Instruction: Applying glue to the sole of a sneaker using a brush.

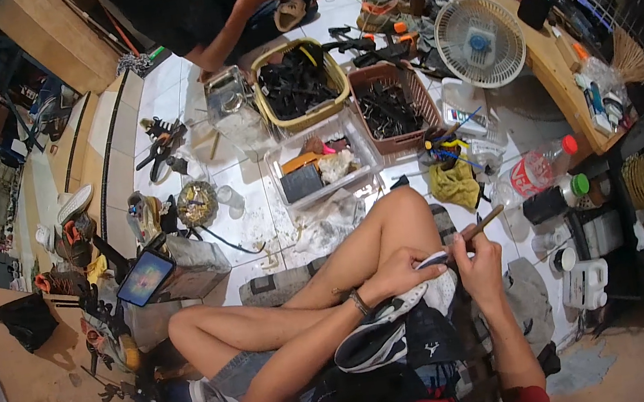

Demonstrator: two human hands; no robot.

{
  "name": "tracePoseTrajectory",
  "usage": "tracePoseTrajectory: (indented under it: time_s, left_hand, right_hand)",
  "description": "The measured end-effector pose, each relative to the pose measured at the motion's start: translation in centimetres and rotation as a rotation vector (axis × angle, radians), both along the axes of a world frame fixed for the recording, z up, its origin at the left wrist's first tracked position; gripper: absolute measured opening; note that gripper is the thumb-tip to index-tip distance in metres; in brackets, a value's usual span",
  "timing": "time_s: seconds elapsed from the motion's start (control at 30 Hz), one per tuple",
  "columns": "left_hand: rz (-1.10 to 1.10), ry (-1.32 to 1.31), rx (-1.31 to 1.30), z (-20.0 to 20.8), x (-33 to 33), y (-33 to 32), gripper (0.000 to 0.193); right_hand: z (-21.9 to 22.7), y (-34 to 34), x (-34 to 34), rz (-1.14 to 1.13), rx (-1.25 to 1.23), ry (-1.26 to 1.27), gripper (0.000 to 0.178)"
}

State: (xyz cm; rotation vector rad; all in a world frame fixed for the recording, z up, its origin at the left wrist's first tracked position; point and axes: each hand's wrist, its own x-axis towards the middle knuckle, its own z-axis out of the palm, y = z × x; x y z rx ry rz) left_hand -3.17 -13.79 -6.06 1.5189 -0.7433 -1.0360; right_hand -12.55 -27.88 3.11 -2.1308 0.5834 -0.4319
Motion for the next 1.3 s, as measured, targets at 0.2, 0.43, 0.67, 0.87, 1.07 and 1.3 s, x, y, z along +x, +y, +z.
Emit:
tracePoseTrajectory:
  time_s: [0.2,0.43,0.67,0.87,1.07,1.3]
  left_hand:
    - [0.003,-0.002,-0.072,-0.7,0.3,-0.1,0.041]
    - [0.076,0.056,-0.17,-1.8,-0.1,-0.1,0.044]
    - [0.07,0.086,-0.23,-2.1,0.0,-0.3,0.043]
    - [0.093,0.088,-0.263,-2.4,0.2,-0.4,0.041]
    - [-0.039,0.068,-0.093,-1.0,0.9,0.1,0.036]
    - [-0.023,0.101,-0.075,-1.3,0.7,0.1,0.036]
  right_hand:
    - [-0.6,0.0,-0.2,0.001,0.036,-0.011,0.023]
    - [0.7,0.9,0.5,0.05,-0.065,0.079,0.021]
    - [1.2,1.0,0.7,-0.023,-0.047,0.091,0.019]
    - [0.8,1.3,1.0,0.037,-0.062,0.048,0.018]
    - [0.8,1.1,1.2,0.051,-0.136,0.081,0.019]
    - [0.3,1.0,0.7,-0.012,-0.057,0.03,0.02]
